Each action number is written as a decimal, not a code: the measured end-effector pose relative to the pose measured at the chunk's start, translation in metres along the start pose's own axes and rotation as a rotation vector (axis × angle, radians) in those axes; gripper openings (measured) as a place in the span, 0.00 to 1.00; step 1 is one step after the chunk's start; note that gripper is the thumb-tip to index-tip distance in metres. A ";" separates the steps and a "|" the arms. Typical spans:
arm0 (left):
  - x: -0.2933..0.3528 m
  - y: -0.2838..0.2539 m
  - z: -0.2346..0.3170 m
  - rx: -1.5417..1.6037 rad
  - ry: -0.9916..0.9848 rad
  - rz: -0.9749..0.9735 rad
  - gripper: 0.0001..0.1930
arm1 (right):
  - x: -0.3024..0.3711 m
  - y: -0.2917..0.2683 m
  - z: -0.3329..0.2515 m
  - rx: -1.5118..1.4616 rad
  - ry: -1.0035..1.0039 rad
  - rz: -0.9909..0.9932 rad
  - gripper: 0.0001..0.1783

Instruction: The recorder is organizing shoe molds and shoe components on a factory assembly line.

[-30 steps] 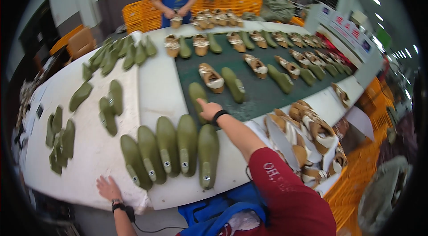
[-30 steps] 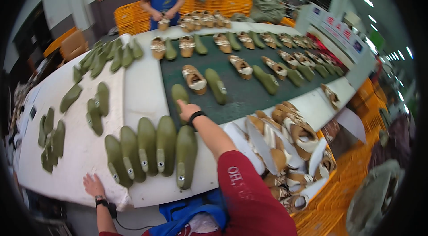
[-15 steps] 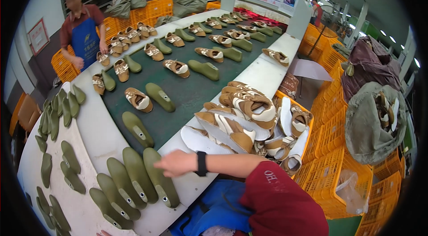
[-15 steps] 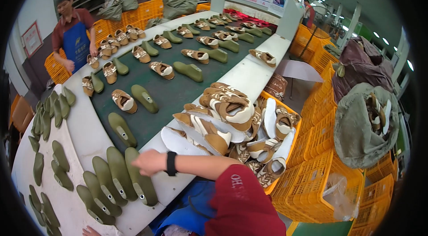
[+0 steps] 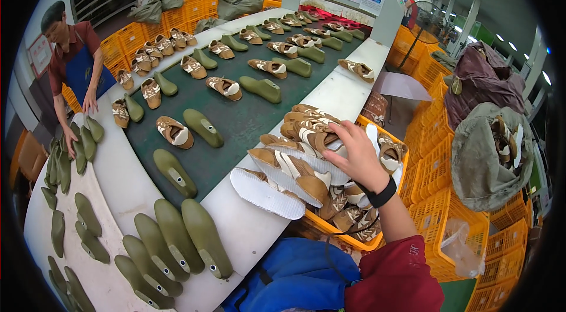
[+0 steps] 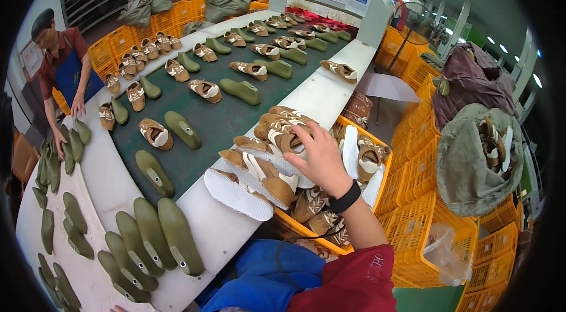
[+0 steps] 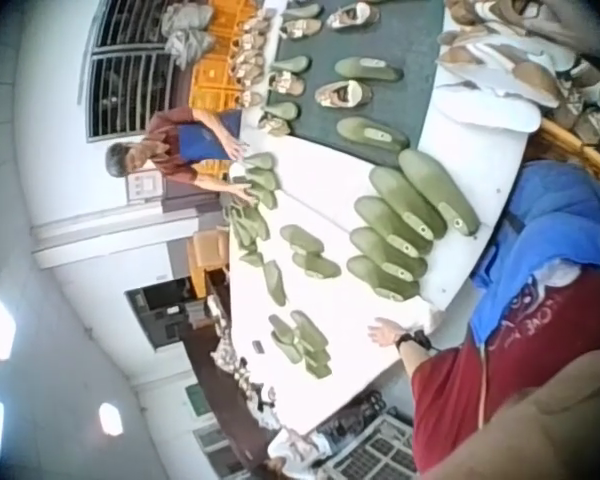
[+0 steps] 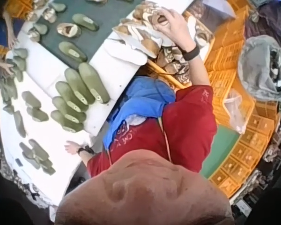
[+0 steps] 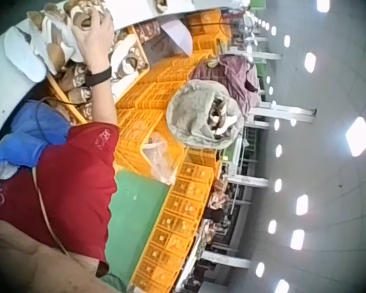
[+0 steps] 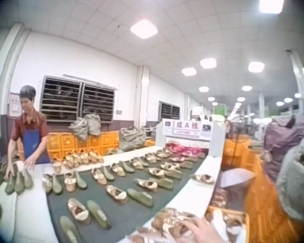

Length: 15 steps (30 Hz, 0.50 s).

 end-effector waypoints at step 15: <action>-0.006 0.004 -0.012 0.063 0.030 0.022 0.32 | 0.011 0.006 0.025 -0.059 0.064 -0.033 0.16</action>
Point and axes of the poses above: each hand's wrist, its own x-axis away from the middle knuckle, its own y-axis out of the palm, z = x × y, the point moved 4 cm from there along -x, towards the middle knuckle
